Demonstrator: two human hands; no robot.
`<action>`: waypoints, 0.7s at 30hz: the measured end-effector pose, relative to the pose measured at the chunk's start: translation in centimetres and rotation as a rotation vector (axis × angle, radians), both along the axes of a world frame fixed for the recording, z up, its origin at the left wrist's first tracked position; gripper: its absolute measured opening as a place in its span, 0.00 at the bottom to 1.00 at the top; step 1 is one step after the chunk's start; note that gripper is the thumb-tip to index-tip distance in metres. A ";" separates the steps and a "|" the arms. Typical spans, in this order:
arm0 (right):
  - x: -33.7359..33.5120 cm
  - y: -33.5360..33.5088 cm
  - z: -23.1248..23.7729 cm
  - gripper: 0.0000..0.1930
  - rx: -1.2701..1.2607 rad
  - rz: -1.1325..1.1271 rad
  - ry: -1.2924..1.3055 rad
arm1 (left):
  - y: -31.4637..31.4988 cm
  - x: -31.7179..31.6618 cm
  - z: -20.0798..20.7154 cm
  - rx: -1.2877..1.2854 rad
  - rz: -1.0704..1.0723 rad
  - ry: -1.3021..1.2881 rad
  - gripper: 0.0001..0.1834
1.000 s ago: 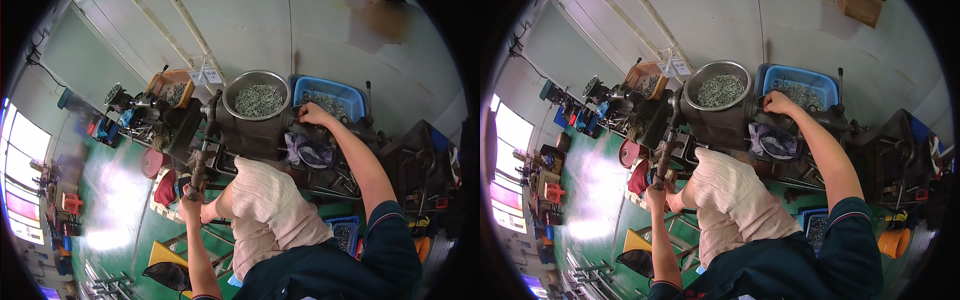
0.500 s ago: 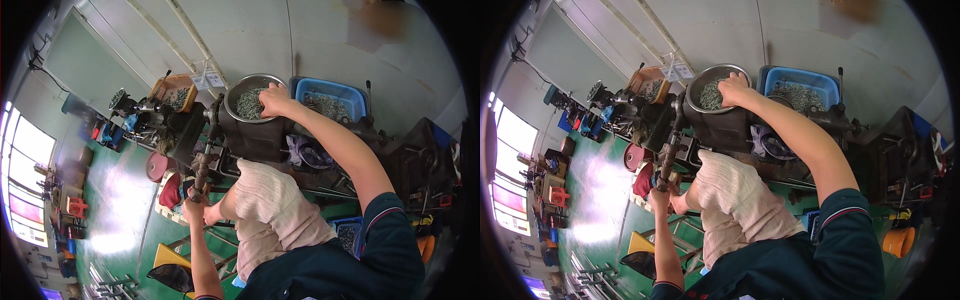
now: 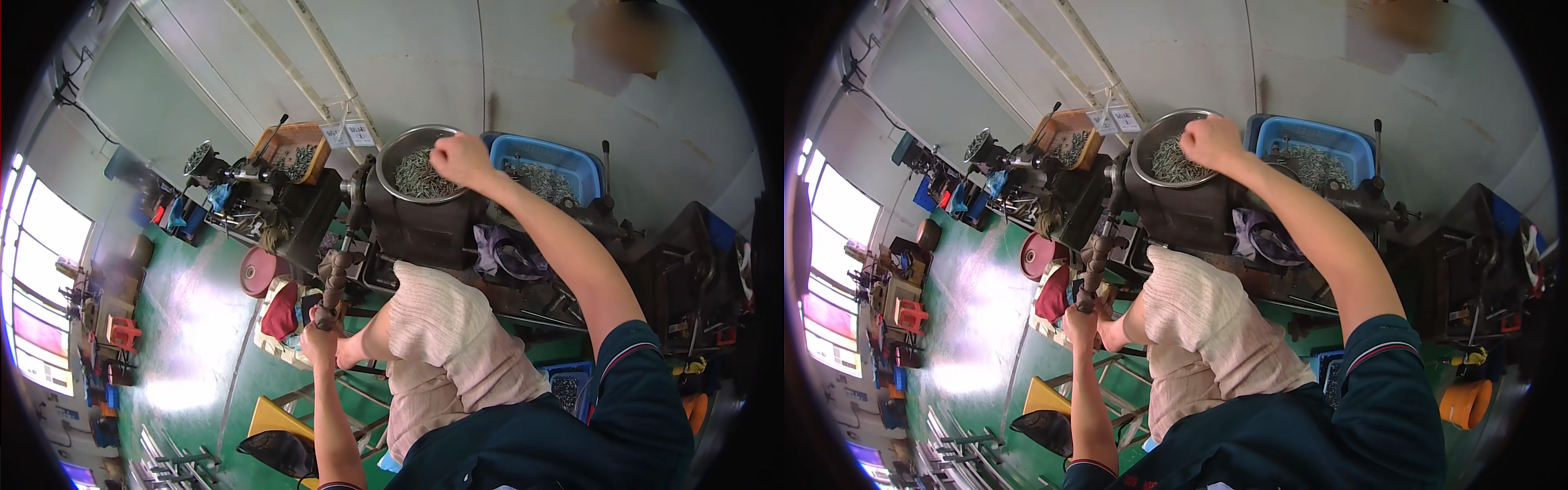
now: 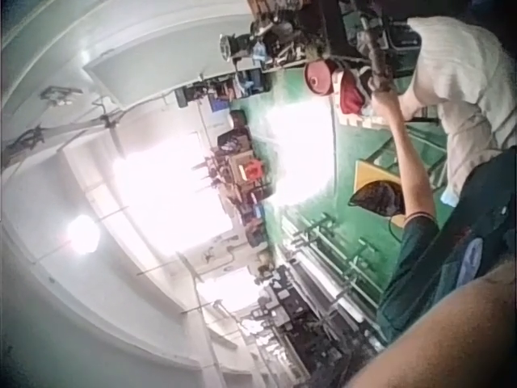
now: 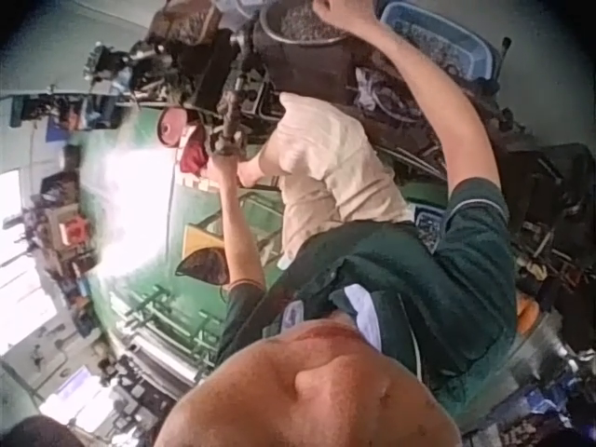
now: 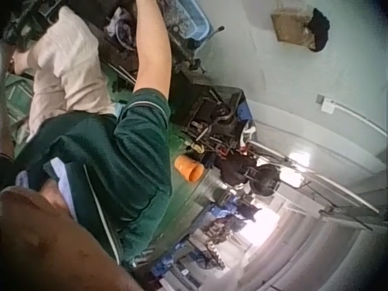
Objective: The person operates a bench machine by picking up metal pins from a bowl, inserting them into the machine fixture, and engaging the machine levers to process the pins.
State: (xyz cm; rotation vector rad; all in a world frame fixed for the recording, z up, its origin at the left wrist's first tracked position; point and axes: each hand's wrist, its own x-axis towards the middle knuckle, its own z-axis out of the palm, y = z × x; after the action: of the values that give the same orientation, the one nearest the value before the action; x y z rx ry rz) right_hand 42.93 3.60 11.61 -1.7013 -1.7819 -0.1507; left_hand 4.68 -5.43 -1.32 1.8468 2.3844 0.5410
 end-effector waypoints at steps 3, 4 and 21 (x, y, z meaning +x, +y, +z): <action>3.8 -0.2 0.1 0.12 0.201 -0.224 0.122 | -0.1 -0.1 0.0 0.010 -0.011 -0.013 0.19; 5.1 -0.4 0.0 0.13 0.175 -0.268 0.219 | -0.2 -0.3 0.0 0.024 -0.022 -0.028 0.18; 10.0 -5.2 -10.3 0.09 -0.566 -0.087 0.424 | -0.2 0.2 0.4 -0.023 -0.019 -0.046 0.20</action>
State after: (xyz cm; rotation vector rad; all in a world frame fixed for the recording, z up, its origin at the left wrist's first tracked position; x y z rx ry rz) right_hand 52.93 -1.55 1.35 -2.0020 -1.5061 0.6894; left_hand 4.85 -5.68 -0.88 1.8252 2.3312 0.5457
